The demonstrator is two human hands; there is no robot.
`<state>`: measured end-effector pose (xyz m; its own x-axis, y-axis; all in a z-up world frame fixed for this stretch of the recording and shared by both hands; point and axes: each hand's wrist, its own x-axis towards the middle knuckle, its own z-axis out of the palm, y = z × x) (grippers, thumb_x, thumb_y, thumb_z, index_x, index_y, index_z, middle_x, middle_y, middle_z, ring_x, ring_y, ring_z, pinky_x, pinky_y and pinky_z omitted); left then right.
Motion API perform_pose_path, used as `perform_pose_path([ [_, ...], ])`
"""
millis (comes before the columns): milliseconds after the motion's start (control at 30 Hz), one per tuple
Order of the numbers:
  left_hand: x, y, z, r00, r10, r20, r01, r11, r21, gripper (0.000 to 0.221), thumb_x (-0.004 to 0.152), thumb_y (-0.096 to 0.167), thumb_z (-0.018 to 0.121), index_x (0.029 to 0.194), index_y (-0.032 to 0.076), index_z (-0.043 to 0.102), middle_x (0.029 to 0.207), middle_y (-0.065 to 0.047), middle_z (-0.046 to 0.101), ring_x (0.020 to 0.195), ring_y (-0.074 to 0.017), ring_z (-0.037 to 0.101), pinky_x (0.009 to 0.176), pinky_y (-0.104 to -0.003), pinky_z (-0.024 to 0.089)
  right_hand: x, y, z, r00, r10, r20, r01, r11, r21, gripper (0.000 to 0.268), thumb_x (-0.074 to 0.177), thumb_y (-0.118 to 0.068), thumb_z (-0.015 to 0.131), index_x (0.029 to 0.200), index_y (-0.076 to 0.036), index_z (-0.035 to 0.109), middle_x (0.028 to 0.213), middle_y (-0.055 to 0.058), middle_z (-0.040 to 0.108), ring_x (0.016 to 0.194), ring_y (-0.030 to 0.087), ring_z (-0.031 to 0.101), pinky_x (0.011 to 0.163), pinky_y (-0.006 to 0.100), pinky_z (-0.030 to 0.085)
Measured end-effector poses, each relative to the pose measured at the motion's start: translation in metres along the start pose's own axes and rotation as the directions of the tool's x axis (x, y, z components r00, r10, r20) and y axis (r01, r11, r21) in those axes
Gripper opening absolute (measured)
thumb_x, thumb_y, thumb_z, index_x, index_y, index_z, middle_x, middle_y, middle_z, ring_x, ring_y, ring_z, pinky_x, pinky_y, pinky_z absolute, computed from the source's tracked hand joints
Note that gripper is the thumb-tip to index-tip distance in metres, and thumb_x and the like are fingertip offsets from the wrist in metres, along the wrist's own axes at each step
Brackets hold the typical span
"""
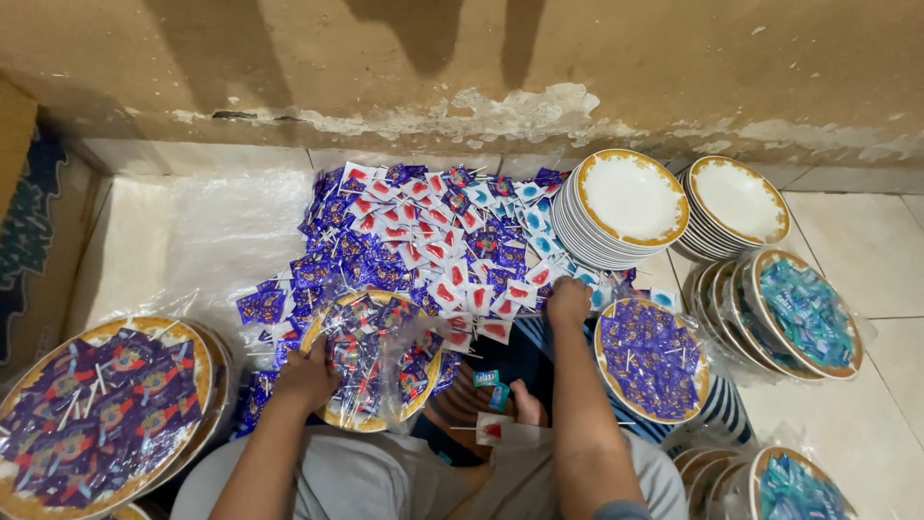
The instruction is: The person sorts various small packaged food items and candies by hand, picking them up from a pile and placing them onto several plates laid out on the floor.
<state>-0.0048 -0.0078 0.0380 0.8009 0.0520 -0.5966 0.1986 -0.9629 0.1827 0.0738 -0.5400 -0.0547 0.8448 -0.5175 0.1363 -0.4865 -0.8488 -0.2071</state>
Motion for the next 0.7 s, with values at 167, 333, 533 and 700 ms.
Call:
perform_pose_path([
  [167, 0.011, -0.004, 0.01, 1.0, -0.011, 0.0, 0.011, 1.0, 0.003, 0.086, 0.095, 0.046, 0.062, 0.164, 0.026, 0.014, 0.147, -0.028, 0.039, 0.138, -0.0497, 0.045, 0.107, -0.056, 0.049, -0.018, -0.036, -0.022, 0.996, -0.062, 0.071, 0.059, 0.997, 0.039, 0.041, 0.102, -0.015, 0.047, 0.137, -0.029, 0.063, 0.128, 0.011, 0.054, 0.123, 0.04, 0.046, 0.098, 0.051, 0.043],
  [333, 0.012, -0.005, 0.009, 1.0, -0.007, 0.005, 0.007, 1.0, 0.002, 0.083, 0.096, 0.045, 0.061, 0.162, 0.025, 0.015, 0.147, -0.027, 0.038, 0.139, -0.0486, 0.044, 0.107, -0.055, 0.05, -0.026, -0.067, -0.05, 0.963, -0.242, 0.12, 0.23, 0.968, 0.103, 0.054, 0.088, -0.004, 0.063, 0.138, -0.023, 0.058, 0.154, 0.009, 0.043, 0.139, 0.038, 0.037, 0.11, 0.056, 0.033],
  [533, 0.023, -0.012, 0.017, 1.0, -0.012, 0.002, 0.012, 1.0, -0.008, 0.084, 0.095, 0.046, 0.063, 0.161, 0.026, 0.015, 0.146, -0.027, 0.037, 0.139, -0.0479, 0.045, 0.108, -0.055, 0.049, -0.029, -0.081, -0.056, 0.919, -0.321, 0.228, 0.269, 0.935, 0.233, 0.066, 0.09, -0.018, 0.06, 0.153, -0.022, 0.041, 0.143, 0.005, 0.062, 0.142, 0.029, 0.037, 0.116, 0.053, 0.021],
  [700, 0.025, -0.011, 0.018, 1.0, -0.001, -0.021, 0.001, 1.0, 0.008, 0.082, 0.095, 0.047, 0.06, 0.161, 0.027, 0.016, 0.143, -0.025, 0.04, 0.136, -0.048, 0.047, 0.107, -0.054, 0.05, -0.031, -0.072, -0.02, 0.955, -0.269, 0.126, 0.269, 0.963, 0.015, 0.039, 0.089, -0.037, 0.066, 0.123, -0.019, 0.061, 0.108, 0.006, 0.074, 0.109, 0.027, 0.064, 0.095, 0.045, 0.046],
])
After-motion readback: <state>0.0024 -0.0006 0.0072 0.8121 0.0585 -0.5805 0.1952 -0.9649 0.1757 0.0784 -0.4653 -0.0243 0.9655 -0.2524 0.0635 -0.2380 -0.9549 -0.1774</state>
